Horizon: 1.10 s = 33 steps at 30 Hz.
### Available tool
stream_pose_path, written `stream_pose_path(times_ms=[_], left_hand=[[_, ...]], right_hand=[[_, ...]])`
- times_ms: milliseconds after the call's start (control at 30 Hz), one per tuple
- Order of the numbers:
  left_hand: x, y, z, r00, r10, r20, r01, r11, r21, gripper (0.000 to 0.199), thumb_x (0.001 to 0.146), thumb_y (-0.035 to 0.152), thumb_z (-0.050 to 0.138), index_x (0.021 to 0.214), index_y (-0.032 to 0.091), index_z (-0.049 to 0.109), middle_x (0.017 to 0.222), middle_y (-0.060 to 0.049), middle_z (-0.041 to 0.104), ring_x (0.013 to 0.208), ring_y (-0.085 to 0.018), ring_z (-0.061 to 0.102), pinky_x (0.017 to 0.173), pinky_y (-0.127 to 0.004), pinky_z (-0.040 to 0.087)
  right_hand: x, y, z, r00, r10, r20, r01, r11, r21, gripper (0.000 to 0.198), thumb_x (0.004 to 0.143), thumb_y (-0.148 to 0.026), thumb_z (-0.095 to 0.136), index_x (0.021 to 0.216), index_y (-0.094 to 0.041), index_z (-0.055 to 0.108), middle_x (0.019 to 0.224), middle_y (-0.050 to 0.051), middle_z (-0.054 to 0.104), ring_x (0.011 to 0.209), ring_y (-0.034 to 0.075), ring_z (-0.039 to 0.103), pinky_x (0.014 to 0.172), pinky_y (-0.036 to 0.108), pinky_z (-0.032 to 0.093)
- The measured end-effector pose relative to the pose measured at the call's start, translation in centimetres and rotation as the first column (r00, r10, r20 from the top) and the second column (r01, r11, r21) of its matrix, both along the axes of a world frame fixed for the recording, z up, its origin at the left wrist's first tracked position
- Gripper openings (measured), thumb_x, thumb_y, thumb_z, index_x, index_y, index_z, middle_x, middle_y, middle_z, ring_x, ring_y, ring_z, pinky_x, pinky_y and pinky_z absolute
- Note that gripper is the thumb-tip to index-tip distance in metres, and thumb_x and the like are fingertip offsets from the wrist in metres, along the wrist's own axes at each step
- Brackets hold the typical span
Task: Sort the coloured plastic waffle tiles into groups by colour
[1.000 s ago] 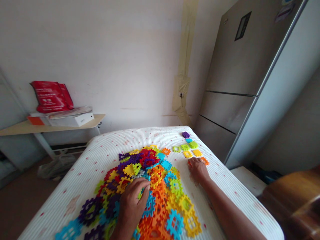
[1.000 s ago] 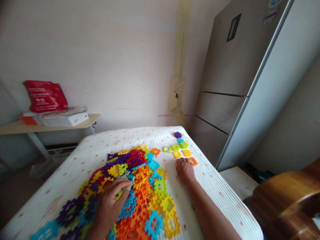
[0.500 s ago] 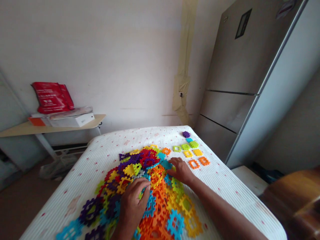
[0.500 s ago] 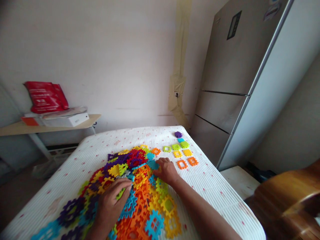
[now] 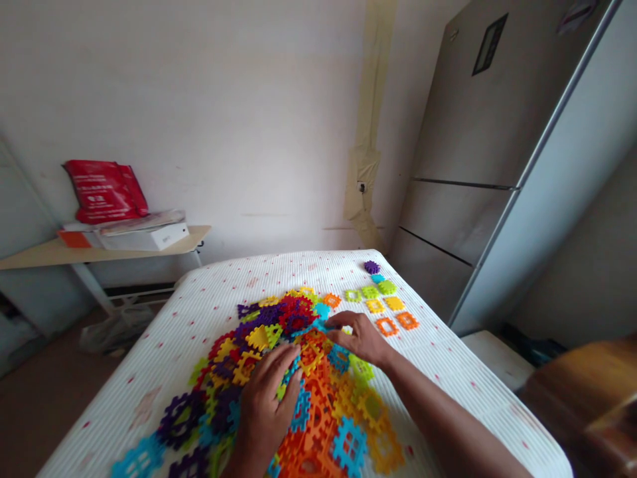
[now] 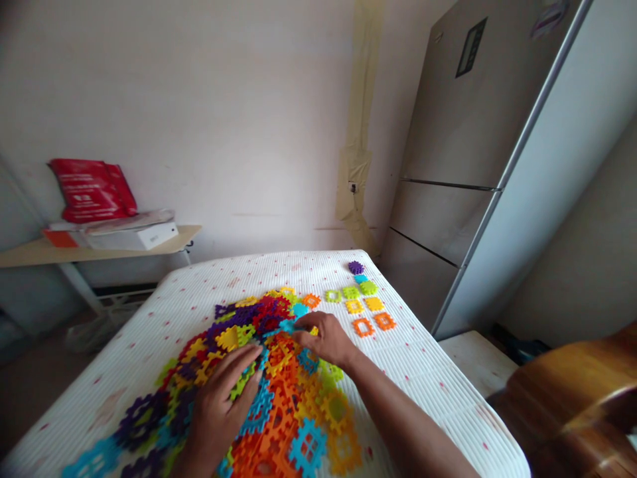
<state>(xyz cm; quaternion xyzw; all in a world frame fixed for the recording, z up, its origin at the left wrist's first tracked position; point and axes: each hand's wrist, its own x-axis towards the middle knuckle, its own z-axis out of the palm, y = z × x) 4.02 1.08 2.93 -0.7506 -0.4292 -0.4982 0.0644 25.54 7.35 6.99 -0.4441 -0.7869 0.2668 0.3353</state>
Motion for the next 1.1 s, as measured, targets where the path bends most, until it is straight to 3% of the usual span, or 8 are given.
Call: stream_pose_path(times_ms=[167, 400, 567, 667, 733, 800, 900, 1100], left_hand=[[0.0, -0.3, -0.2, 0.993, -0.058, 0.106, 0.065, 0.996, -0.067, 0.037, 0.081, 0.021, 0.057, 0.118, 0.023, 0.058, 0.11, -0.007, 0.067, 0.096, -0.018, 0.065, 0.082, -0.028, 0.053], [-0.6, -0.7, -0.5, 0.887, -0.089, 0.453, 0.269, 0.896, -0.353, 0.019, 0.079, 0.031, 0.06, 0.094, 0.02, 0.065, 0.083, -0.003, 0.068, 0.075, -0.016, 0.066, 0.067, -0.024, 0.054], [0.2, -1.3, 0.4, 0.756, 0.125, 0.642, 0.3, 0.806, -0.51, 0.026, 0.068, 0.042, 0.067, 0.076, 0.018, 0.063, 0.065, 0.0, 0.064, 0.062, -0.015, 0.062, 0.056, -0.022, 0.05], [0.8, -1.5, 1.2, 0.69, 0.215, 0.692, 0.289, 0.795, -0.534, 0.03, 0.064, 0.045, 0.07, 0.075, 0.018, 0.061, 0.06, 0.002, 0.061, 0.056, -0.014, 0.059, 0.052, -0.021, 0.048], [0.9, -1.6, 1.5, 0.662, 0.242, 0.709, 0.287, 0.793, -0.537, 0.03, 0.063, 0.044, 0.07, 0.075, 0.018, 0.062, 0.058, 0.003, 0.06, 0.053, -0.013, 0.058, 0.051, -0.021, 0.047], [0.9, -1.5, 1.7, 0.642, 0.252, 0.724, 0.289, 0.795, -0.534, 0.03, 0.062, 0.043, 0.071, 0.076, 0.018, 0.062, 0.058, 0.003, 0.061, 0.053, -0.013, 0.058, 0.051, -0.021, 0.047], [0.6, -1.3, 1.5, 0.642, 0.249, 0.725, 0.289, 0.798, -0.529, 0.031, 0.062, 0.044, 0.072, 0.076, 0.018, 0.062, 0.056, 0.003, 0.061, 0.052, -0.013, 0.058, 0.05, -0.021, 0.047], [-0.2, -0.9, 0.8, 0.669, 0.254, 0.699, 0.257, 0.803, -0.538, 0.036, 0.061, 0.045, 0.073, 0.082, 0.017, 0.066, 0.063, 0.0, 0.068, 0.054, -0.015, 0.063, 0.051, -0.023, 0.053]], right_hand=[[-1.4, -1.7, 1.3, 0.923, 0.265, -0.277, -0.339, 0.902, -0.267, 0.024, 0.076, -0.033, 0.054, 0.077, -0.015, 0.069, 0.069, 0.0, 0.061, 0.065, 0.013, 0.052, 0.06, 0.023, 0.04], [-2.8, -2.2, 0.6, 0.838, 0.293, -0.46, -0.468, 0.821, -0.328, 0.026, 0.074, -0.038, 0.052, 0.067, -0.015, 0.062, 0.06, -0.002, 0.053, 0.058, 0.011, 0.045, 0.06, 0.024, 0.039], [-3.1, -2.4, 0.6, 0.905, 0.244, -0.348, -0.329, 0.92, -0.211, 0.039, 0.085, -0.047, 0.046, 0.069, -0.015, 0.061, 0.064, 0.0, 0.055, 0.059, 0.011, 0.047, 0.056, 0.023, 0.038], [-2.9, -2.8, 1.1, 0.979, 0.156, -0.13, -0.141, 0.983, 0.117, 0.038, 0.083, -0.05, 0.053, 0.1, -0.017, 0.063, 0.095, 0.007, 0.064, 0.082, 0.018, 0.057, 0.07, 0.028, 0.044], [-2.9, -3.2, 1.5, 0.989, 0.125, 0.077, -0.145, 0.915, 0.376, 0.048, 0.081, -0.05, 0.058, 0.118, -0.019, 0.056, 0.118, 0.012, 0.059, 0.102, 0.024, 0.053, 0.085, 0.036, 0.041], [-3.3, -3.6, 1.7, 0.955, 0.101, 0.279, -0.233, 0.839, 0.492, 0.054, 0.082, -0.049, 0.056, 0.127, -0.02, 0.049, 0.128, 0.013, 0.054, 0.111, 0.027, 0.048, 0.09, 0.042, 0.037], [-4.4, -4.0, 1.6, 0.899, 0.05, 0.436, -0.294, 0.806, 0.513, 0.057, 0.083, -0.044, 0.056, 0.132, -0.018, 0.043, 0.127, 0.014, 0.055, 0.108, 0.027, 0.048, 0.085, 0.043, 0.038], [-5.2, -3.4, 1.7, 0.884, 0.044, 0.466, -0.31, 0.801, 0.512, 0.056, 0.084, -0.04, 0.055, 0.134, -0.017, 0.042, 0.129, 0.014, 0.054, 0.108, 0.028, 0.047, 0.086, 0.043, 0.038]])
